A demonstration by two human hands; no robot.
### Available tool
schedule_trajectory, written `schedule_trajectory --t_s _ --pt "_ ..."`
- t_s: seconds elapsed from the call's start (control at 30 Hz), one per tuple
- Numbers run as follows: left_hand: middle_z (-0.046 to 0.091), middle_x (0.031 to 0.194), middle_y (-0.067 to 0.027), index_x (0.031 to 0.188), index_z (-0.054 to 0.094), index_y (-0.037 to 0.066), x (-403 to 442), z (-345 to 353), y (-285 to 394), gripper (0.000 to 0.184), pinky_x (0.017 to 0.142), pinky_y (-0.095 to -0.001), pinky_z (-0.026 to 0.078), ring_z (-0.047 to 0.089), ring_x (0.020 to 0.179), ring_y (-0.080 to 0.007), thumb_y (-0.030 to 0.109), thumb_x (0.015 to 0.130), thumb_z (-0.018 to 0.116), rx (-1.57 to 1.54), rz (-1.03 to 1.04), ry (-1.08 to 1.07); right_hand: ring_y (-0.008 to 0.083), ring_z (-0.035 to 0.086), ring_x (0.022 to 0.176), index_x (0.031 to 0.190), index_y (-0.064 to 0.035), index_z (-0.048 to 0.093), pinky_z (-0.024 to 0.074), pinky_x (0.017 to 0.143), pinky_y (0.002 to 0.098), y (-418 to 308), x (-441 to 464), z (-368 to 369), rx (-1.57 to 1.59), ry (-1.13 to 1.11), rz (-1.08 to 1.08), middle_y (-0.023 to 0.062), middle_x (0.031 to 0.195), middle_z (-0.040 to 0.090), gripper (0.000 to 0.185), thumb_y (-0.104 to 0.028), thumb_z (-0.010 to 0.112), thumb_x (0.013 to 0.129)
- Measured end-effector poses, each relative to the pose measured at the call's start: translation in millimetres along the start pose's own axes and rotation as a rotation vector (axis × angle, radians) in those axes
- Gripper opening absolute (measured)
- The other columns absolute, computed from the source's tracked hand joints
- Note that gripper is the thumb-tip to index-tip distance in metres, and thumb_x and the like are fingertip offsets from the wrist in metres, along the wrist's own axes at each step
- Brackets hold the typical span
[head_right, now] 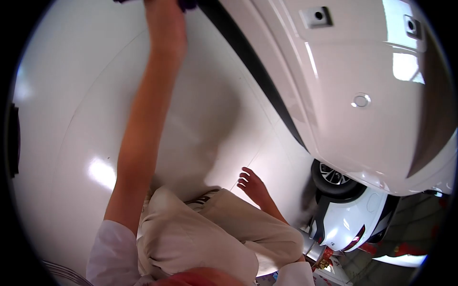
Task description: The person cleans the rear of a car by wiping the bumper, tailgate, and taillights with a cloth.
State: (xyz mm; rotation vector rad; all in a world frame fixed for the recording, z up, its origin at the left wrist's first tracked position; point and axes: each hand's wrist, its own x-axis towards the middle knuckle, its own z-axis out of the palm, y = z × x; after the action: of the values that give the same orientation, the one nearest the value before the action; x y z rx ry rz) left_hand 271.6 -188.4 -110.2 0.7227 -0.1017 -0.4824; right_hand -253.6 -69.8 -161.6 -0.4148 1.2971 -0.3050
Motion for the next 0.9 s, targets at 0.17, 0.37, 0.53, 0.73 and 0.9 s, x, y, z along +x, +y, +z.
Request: schedule_trajectory --t_s 0.17,0.37,0.53,0.73,0.9 --pt "0.040 0.156 -0.0231 0.146 0.051 0.006 -135.4 23.1 -29.5 0.067 0.121 -0.0556 0.016 0.031 0.148 -0.0334 0.038 0.089 0.070 0.228 0.063 -0.441 0.0196 0.061 0.103 0.137 -0.0078 0.053 0.0500 0.096 0.0382 -15.5 10.8 18.3 -0.100 -0.113 -0.006 0.0062 0.114 0.064 0.037 -0.027 0.053 0.106" --pt "0.042 0.160 0.0061 0.135 0.064 0.029 -188.5 18.4 -51.9 0.052 0.120 -0.0596 0.019 0.030 0.151 -0.0208 0.032 0.084 0.071 0.632 0.567 -0.636 0.0194 0.061 0.103 0.140 -0.0063 0.050 0.0496 0.097 0.0366 -14.6 29.0 13.7 -0.130 -0.156 -0.017 0.0070 0.115 0.063 0.039 -0.025 0.052 0.105" --pt "0.047 0.157 -0.0046 0.138 0.062 0.020 -95.4 2.5 -4.9 0.053 0.120 -0.0616 0.015 0.029 0.151 -0.0276 0.030 0.087 0.071 0.745 0.800 -0.498 0.0203 0.061 0.104 0.139 -0.0060 0.051 0.0501 0.098 0.0387 6.4 29.0 -19.4 -0.104 -0.155 0.005 0.0066 0.116 0.063 0.040 -0.028 0.053 0.106" --pt "0.055 0.140 -0.0069 0.140 0.056 0.007 38.1 -17.9 34.6 0.053 0.108 -0.0444 0.031 0.045 0.129 -0.0227 0.037 0.097 0.062 0.582 0.728 -0.358 0.0201 0.064 0.102 0.139 -0.0057 0.052 0.0517 0.096 0.0377 16.2 15.8 -33.2 -0.201 -0.028 -0.060 0.0071 0.115 0.065 0.038 -0.025 0.054 0.106" --pt "0.062 0.126 -0.0087 0.141 0.051 -0.004 61.3 -4.8 49.3 0.059 0.099 -0.0300 0.044 0.058 0.111 -0.0186 0.042 0.105 0.055 0.377 0.585 -0.238 0.0190 0.064 0.099 0.140 -0.0042 0.051 0.0535 0.094 0.0368 9.5 13.4 -26.5 -0.360 -0.097 -0.101 0.0092 0.116 0.064 0.040 -0.027 0.052 0.107"
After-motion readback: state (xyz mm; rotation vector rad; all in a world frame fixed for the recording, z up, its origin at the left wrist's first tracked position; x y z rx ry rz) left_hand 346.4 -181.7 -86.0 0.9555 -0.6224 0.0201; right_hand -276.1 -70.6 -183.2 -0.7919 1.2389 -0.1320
